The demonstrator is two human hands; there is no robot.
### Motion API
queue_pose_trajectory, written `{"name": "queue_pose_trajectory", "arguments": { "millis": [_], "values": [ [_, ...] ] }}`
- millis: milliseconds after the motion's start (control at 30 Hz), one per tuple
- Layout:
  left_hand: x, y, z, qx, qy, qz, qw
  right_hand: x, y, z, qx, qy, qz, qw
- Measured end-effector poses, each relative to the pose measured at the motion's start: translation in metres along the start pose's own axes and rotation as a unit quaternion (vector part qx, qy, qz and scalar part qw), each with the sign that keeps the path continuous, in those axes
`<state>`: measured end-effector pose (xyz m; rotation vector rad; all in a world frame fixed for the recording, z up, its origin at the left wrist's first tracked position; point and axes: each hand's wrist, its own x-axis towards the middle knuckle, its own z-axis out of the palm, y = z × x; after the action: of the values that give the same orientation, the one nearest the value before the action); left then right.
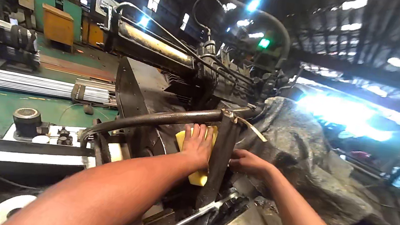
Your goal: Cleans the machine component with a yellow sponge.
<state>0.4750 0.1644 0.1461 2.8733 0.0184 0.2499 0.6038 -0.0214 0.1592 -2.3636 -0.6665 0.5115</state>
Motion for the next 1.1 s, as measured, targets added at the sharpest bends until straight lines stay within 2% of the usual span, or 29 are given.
{"name": "queue_pose_trajectory", "arguments": {
  "millis": [167, 367, 500, 700, 833, 967, 1100],
  "values": [
    [-0.009, 0.008, 0.007, -0.035, -0.038, -0.068, 0.996, 0.023, 0.008, 0.000, -0.100, 0.006, 0.011, 0.995],
    [0.015, -0.008, -0.002, -0.037, -0.076, 0.008, 0.996, 0.036, 0.007, -0.001, -0.269, 0.011, -0.023, 0.963],
    [0.024, -0.012, 0.002, 0.003, -0.084, 0.053, 0.995, 0.031, 0.016, 0.010, -0.251, 0.021, -0.056, 0.966],
    [0.026, -0.010, 0.001, 0.076, -0.100, 0.131, 0.983, 0.022, 0.018, 0.025, -0.257, 0.016, -0.041, 0.966],
    [0.022, -0.017, 0.016, 0.081, -0.076, 0.174, 0.978, 0.018, 0.026, 0.034, -0.249, 0.004, -0.020, 0.968],
    [0.015, -0.017, 0.022, 0.066, -0.091, 0.156, 0.981, 0.023, 0.019, 0.032, -0.296, -0.032, -0.003, 0.954],
    [0.011, -0.013, 0.024, 0.064, -0.092, 0.123, 0.986, 0.020, 0.016, 0.028, -0.268, -0.037, -0.016, 0.963]
  ]
}}
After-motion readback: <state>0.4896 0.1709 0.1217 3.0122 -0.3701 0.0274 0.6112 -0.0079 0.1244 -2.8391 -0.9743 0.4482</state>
